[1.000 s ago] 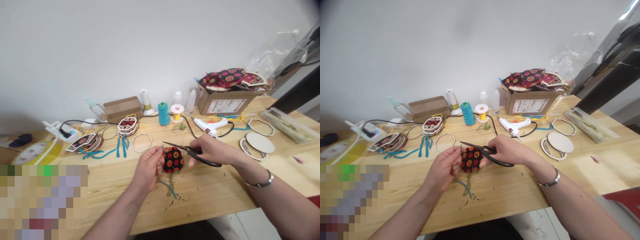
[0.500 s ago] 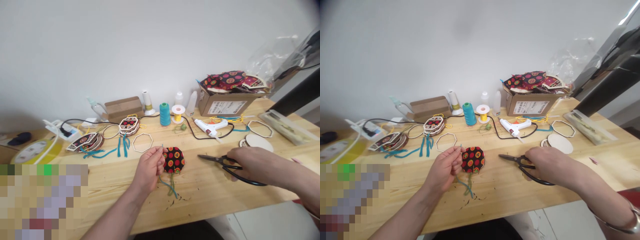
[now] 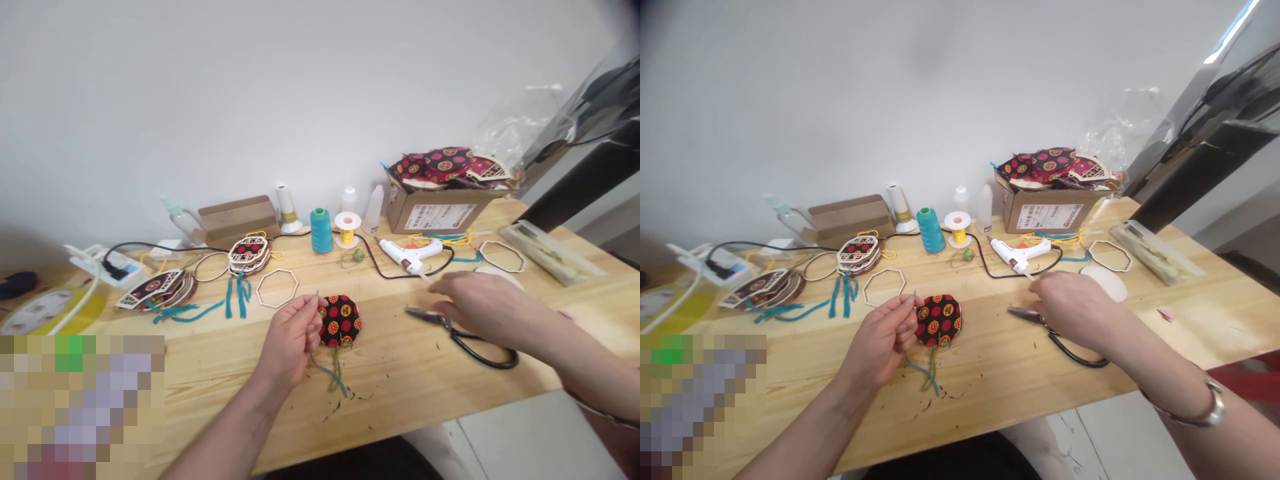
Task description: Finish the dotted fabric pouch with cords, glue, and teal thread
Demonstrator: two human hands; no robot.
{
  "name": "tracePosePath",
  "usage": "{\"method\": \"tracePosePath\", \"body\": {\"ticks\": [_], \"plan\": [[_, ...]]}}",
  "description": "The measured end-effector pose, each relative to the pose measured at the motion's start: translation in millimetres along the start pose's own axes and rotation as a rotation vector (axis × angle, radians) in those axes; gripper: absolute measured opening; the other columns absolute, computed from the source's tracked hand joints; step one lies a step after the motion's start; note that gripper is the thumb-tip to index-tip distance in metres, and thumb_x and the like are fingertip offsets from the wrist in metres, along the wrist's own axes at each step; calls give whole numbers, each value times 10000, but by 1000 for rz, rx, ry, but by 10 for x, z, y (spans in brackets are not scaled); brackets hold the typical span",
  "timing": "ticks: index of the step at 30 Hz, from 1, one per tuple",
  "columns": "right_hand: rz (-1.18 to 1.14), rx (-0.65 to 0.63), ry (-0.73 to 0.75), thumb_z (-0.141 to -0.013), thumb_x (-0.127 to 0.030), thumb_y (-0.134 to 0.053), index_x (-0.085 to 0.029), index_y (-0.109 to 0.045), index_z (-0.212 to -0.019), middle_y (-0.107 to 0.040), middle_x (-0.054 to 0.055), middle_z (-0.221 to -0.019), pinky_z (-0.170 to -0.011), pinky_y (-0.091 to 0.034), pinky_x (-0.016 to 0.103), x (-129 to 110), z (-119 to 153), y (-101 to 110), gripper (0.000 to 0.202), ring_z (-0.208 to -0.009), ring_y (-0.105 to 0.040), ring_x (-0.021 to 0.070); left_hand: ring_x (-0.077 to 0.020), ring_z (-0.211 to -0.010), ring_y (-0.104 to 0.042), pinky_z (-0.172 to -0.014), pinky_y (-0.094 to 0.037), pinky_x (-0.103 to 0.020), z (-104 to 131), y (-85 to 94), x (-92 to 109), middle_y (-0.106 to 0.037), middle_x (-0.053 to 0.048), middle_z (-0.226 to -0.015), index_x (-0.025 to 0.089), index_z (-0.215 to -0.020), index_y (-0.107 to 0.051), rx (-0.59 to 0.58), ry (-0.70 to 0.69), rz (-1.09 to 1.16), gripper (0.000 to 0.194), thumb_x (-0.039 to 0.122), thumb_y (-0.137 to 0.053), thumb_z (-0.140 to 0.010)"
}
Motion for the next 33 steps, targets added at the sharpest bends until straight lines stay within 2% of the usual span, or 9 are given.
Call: {"method": "tracePosePath", "body": {"ticks": [3,6,13,15,18,21,24,28,33], "plan": [[-56,19,60,-838,-290,-439,-184,-650,-810,-654,84,-920,-668,-436,292,-283,-195,16,237,-847,-614,220,-3,-376,-181,-354,-121,-137,6,17,8,-326,98,-462,121,-765,-585,7,-2,2,229,326,-671,-711],[-8,-21,38,-826,-276,-461,-140,-655,-792,-655,124,-888,-693,-446,313,-452,-333,-55,239,-866,-612,250,-1,-374,-178,-355,-118,-136,7,12,12,-323,101,-462,121,-772,-586,1,-2,8,239,334,-674,-708],[10,-89,71,-753,-63,-452,-80,-657,-784,-663,178,-843,-670,-437,315,-636,-381,-139,208,-811,-623,255,-11,-386,-192,-363,-129,-141,15,-3,12,-318,101,-456,126,-761,-586,7,4,3,259,356,-685,-694],[-156,-87,64,-770,-97,-453,-96,-659,-766,-671,157,-826,-668,-425,309,-612,-417,-97,206,-789,-613,234,-13,-389,-190,-364,-125,-141,18,1,12,-315,102,-454,126,-759,-587,9,3,2,262,360,-686,-693],[-639,-103,70,-802,-244,-491,-133,-632,-726,-641,55,-696,-599,-395,259,-575,-498,21,195,-655,-559,148,-13,-390,-181,-367,-124,-143,21,7,3,-315,102,-456,127,-763,-586,5,4,-1,270,370,-683,-696],[-1156,-95,145,-777,-350,-561,-143,-576,-707,-537,-24,-587,-501,-331,210,-602,-567,279,219,-520,-450,76,-10,-390,-174,-371,-119,-146,17,16,-13,-317,102,-460,125,-768,-584,4,12,-3,275,377,-676,-703],[-1487,-46,218,-752,-374,-617,-136,-561,-714,-574,-5,-647,-471,-321,191,-646,-603,574,248,-504,-447,52,-8,-385,-178,-375,-110,-152,12,27,-17,-319,103,-458,124,-774,-583,10,11,3,280,380,-673,-707],[-1628,-87,293,-769,-376,-614,-124,-554,-760,-645,61,-757,-438,-327,174,-843,-618,750,260,-550,-550,69,-7,-381,-177,-378,-106,-157,4,34,-19,-318,105,-453,126,-767,-574,12,4,20,272,377,-666,-716],[-1518,-137,328,-798,-315,-566,-144,-493,-717,-575,-17,-606,-387,-292,153,-1060,-658,850,203,-466,-514,47,-10,-376,-180,-382,-117,-157,0,43,53,-319,107,-452,141,-767,-560,34,-62,47,270,383,-668,-714]]}}
Point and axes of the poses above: each hand's wrist, its own z-axis away from the middle knuckle, its own y-axis out of the back of the hand, x = y × z, the point moved 10 cm from there along -z, towards the middle knuckle
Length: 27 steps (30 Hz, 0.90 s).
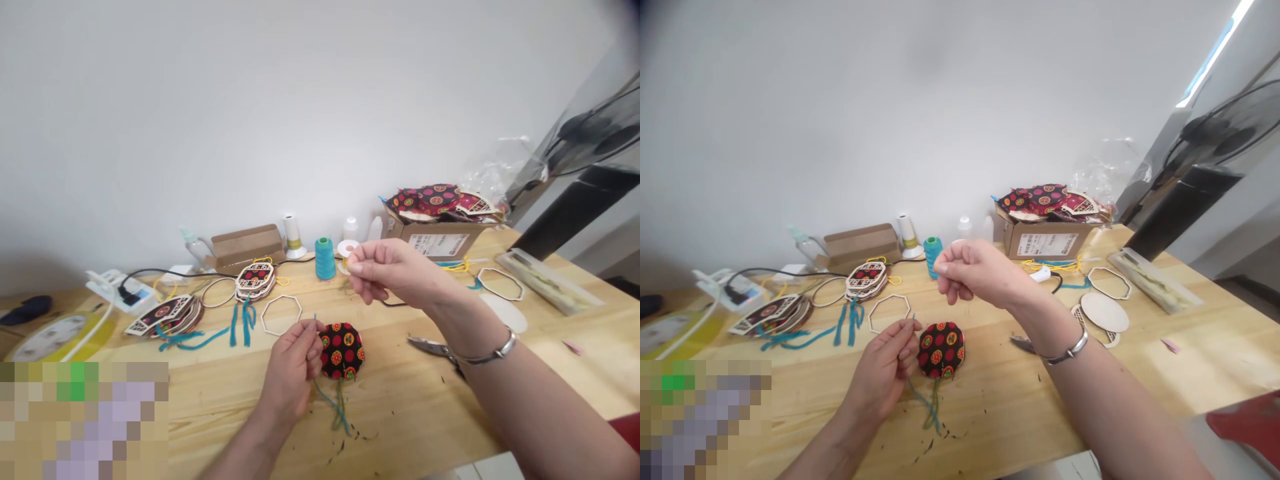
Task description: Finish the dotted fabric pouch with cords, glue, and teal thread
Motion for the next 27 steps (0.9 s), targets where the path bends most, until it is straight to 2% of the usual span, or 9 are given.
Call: {"method": "tracePosePath", "body": {"ticks": [3,6,10,11,14,16,19,22,27], "plan": [[139,-22,32,-816,-278,-539,-143,-493,-708,-517,-44,-567,-404,-300,142,-124,-27,-59,180,-450,-448,25,-14,-374,-203,-383,-137,-156,19,5,134,-354,100,-457,155,-767,-553,29,-79,23,260,381,-670,-713],[149,-78,86,-826,-287,-537,-143,-499,-737,-497,-50,-561,-410,-298,140,-238,15,-146,173,-456,-418,23,-12,-373,-216,-382,-146,-158,75,-2,320,-430,81,-481,159,-766,-554,55,-153,41,240,366,-665,-720],[116,-133,164,-838,-307,-524,-148,-506,-746,-491,-49,-562,-427,-330,155,-355,128,-246,184,-467,-413,34,-3,-390,-212,-379,-166,-174,208,-25,667,-638,-14,-759,157,-770,-566,106,-317,-11,197,343,-629,-761],[138,-136,179,-841,-313,-517,-150,-514,-749,-492,-47,-568,-436,-343,159,-374,149,-266,187,-474,-419,38,-8,-395,-205,-382,-171,-180,239,-35,731,-641,-17,-771,161,-777,-568,117,-348,-23,185,339,-615,-775],[281,-172,169,-848,-299,-487,-152,-537,-759,-503,-39,-587,-455,-361,170,-354,172,-372,179,-491,-432,48,-33,-410,-199,-410,-207,-192,301,-81,831,-548,35,-586,181,-786,-572,124,-419,-44,164,343,-596,-795],[403,-235,156,-841,-234,-461,-149,-542,-741,-508,-37,-595,-473,-358,172,-306,165,-491,154,-502,-437,48,-45,-421,-210,-423,-214,-196,300,-127,794,-449,63,-512,190,-778,-569,94,-428,-52,165,352,-592,-800],[612,-296,158,-793,-139,-453,-143,-567,-711,-526,-30,-602,-503,-347,179,-219,126,-620,140,-538,-452,58,-57,-433,-226,-420,-191,-203,249,-187,618,-343,76,-483,188,-742,-555,30,-377,-87,202,375,-563,-819],[735,-279,128,-746,-104,-470,-140,-607,-725,-572,-14,-623,-509,-338,181,-106,37,-596,143,-572,-476,74,-66,-460,-281,-434,-217,-203,207,-205,477,-355,62,-505,178,-723,-550,-4,-347,-145,235,388,-542,-830],[741,-277,68,-741,-102,-462,-138,-603,-701,-583,-19,-595,-501,-334,172,74,-108,-474,150,-523,-466,63,-62,-472,-302,-428,-218,-182,146,-148,348,-377,58,-533,170,-728,-565,-1,-258,-113,231,390,-589,-792]]}}
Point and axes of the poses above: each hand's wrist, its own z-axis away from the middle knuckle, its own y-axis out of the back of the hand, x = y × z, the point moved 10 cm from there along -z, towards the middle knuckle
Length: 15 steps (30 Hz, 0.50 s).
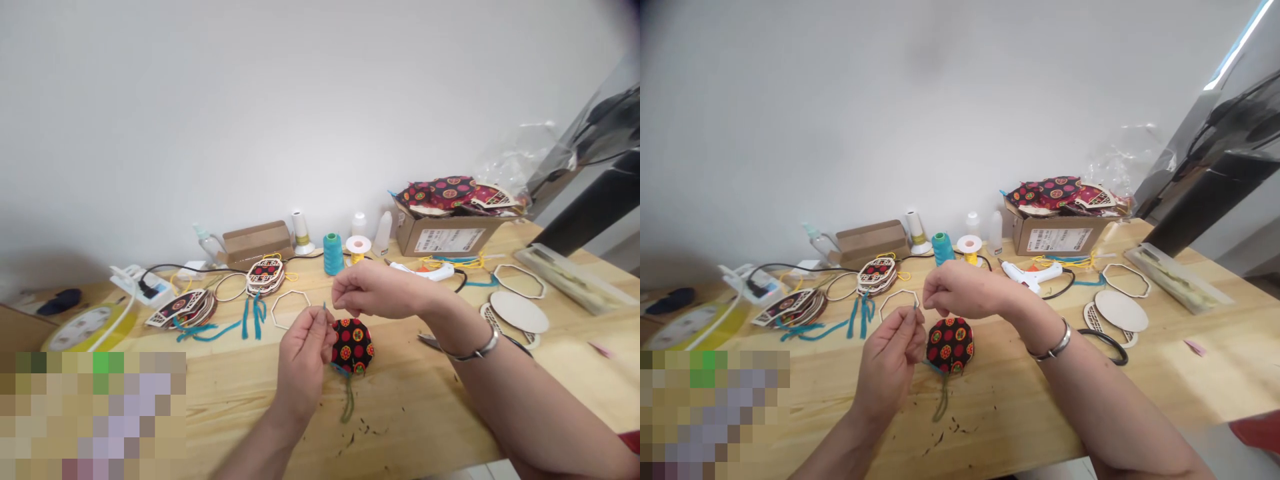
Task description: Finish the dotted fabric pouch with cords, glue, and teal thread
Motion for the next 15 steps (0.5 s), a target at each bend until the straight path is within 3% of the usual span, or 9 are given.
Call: {"method": "tracePosePath", "body": {"ticks": [4,9,12,15], "plan": [[3,-20,4,-743,-106,-470,-138,-604,-710,-589,-14,-609,-513,-342,177,62,-37,-21,141,-548,-482,70,-45,-430,-255,-402,-175,-170,-8,-39,-89,-335,74,-498,159,-704,-568,-54,88,19,239,383,-603,-778],[12,18,12,-752,-118,-470,-141,-590,-709,-579,-12,-631,-527,-351,182,114,-19,68,130,-575,-492,77,-35,-412,-268,-393,-184,-152,-14,-16,-110,-353,75,-487,161,-674,-552,-37,92,-15,262,398,-607,-771],[44,186,-57,-781,-166,-464,-140,-585,-711,-561,-4,-628,-538,-353,196,276,41,289,142,-578,-480,89,-35,-417,-297,-395,-211,-145,-25,20,-115,-379,71,-495,164,-677,-553,-9,84,-40,263,404,-611,-767],[136,536,-181,-796,-188,-458,-139,-609,-812,-596,27,-737,-609,-373,230,481,263,612,159,-642,-504,111,-35,-424,-310,-397,-217,-136,-33,52,-119,-391,70,-502,166,-687,-557,20,83,-38,250,396,-611,-770]]}}
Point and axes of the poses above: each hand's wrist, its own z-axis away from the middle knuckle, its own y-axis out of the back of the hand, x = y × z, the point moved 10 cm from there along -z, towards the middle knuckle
